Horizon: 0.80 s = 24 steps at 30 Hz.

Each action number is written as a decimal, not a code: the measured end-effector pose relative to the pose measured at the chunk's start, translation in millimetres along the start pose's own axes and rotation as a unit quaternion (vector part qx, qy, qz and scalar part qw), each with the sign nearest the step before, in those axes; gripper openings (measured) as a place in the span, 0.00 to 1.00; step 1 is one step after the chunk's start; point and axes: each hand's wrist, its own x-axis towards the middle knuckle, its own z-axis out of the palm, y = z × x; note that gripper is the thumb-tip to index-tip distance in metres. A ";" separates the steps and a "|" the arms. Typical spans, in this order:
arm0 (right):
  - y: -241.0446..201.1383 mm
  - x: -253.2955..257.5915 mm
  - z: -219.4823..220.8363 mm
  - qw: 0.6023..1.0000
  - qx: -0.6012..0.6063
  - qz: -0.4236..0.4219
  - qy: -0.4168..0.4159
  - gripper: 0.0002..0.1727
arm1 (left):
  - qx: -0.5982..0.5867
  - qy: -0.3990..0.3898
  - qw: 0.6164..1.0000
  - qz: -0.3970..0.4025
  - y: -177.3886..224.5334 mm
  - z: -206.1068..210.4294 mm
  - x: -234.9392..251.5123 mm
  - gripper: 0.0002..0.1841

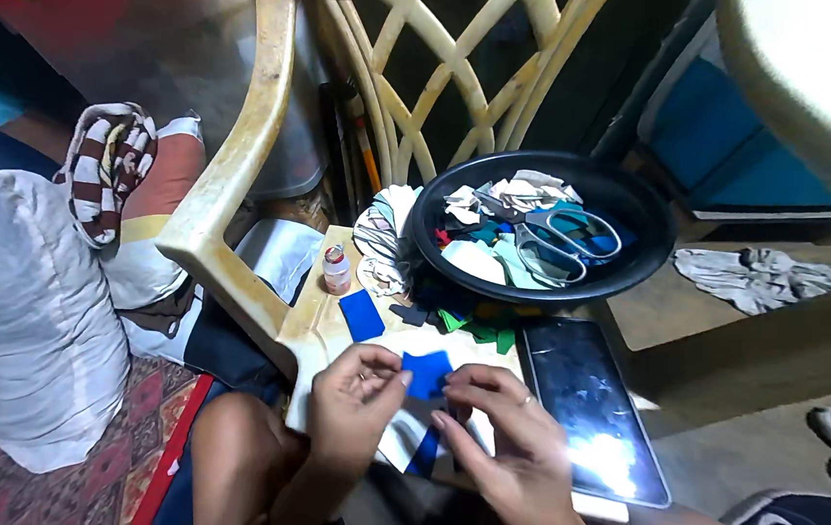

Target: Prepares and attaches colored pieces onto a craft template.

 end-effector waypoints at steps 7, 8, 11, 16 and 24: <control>-4.4 1.3 -10.6 0.989 0.118 0.085 -0.010 0.05 | -0.033 0.002 0.999 -0.039 5.4 20.4 -19.1 0.09; -4.8 1.4 -11.1 0.989 0.116 0.089 -0.008 0.05 | -0.034 0.004 0.999 -0.041 6.0 21.5 -19.9 0.09; -5.6 2.0 -12.0 0.990 0.109 0.093 -0.004 0.06 | -0.033 0.008 0.999 -0.040 8.0 23.3 -22.2 0.09; -6.0 0.6 -12.6 0.993 0.082 0.084 -0.009 0.09 | -0.017 0.004 0.999 -0.028 10.3 24.6 -25.2 0.09; -6.4 1.3 -16.4 0.987 0.102 0.125 -0.007 0.03 | 0.027 -0.038 0.999 0.001 11.8 20.8 -30.4 0.11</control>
